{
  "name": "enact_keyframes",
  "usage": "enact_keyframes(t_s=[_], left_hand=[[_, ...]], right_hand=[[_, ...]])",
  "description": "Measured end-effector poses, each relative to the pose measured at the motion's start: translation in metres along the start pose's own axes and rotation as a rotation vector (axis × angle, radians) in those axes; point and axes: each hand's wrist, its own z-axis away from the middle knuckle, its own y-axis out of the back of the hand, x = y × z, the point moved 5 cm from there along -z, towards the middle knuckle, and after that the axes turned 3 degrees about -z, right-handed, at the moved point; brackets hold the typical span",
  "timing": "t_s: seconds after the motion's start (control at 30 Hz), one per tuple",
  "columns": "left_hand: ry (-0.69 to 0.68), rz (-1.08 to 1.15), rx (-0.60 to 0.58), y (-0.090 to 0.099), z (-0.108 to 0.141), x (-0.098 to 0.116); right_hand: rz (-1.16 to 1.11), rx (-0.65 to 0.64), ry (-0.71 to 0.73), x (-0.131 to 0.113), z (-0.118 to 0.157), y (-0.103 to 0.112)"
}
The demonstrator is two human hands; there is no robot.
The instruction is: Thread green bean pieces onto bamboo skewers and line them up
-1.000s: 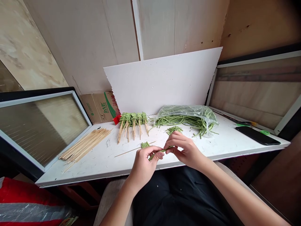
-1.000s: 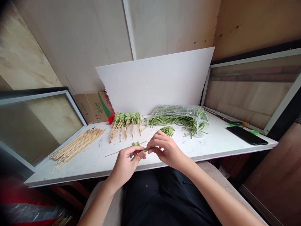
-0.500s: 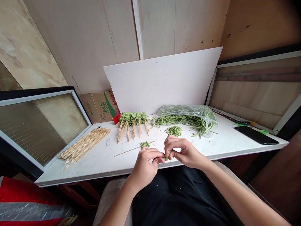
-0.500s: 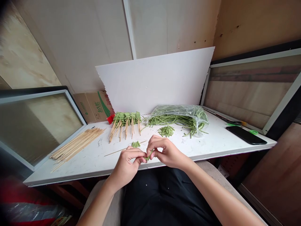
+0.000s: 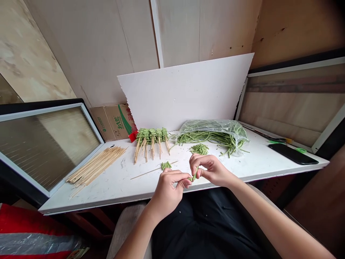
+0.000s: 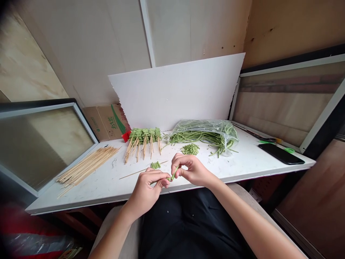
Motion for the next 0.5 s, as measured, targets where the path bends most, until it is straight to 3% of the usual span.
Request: enact_keyframes(t_s=[0.13, 0.27, 0.33, 0.4, 0.47, 0.5], left_hand=[[0.046, -0.059, -0.053, -0.004, 0.0, -0.008], [0.051, -0.08, -0.146, -0.004, 0.001, -0.006], [0.037, -0.015, -0.237, -0.002, 0.005, 0.002], [0.051, 0.067, -0.291, 0.002, 0.008, 0.013], [0.108, 0.105, -0.224, 0.01, 0.009, 0.019], [0.127, 0.132, -0.198, 0.013, 0.009, 0.021]], right_hand=[[0.028, -0.039, -0.017, 0.012, -0.001, -0.004], [-0.019, -0.089, -0.078, 0.041, -0.001, -0.002], [-0.008, -0.038, -0.133, 0.062, 0.001, 0.016], [0.064, 0.128, -0.174, 0.083, 0.007, 0.047], [0.199, 0.305, -0.212, 0.1, 0.017, 0.079], [0.293, 0.318, -0.237, 0.107, 0.021, 0.088]])
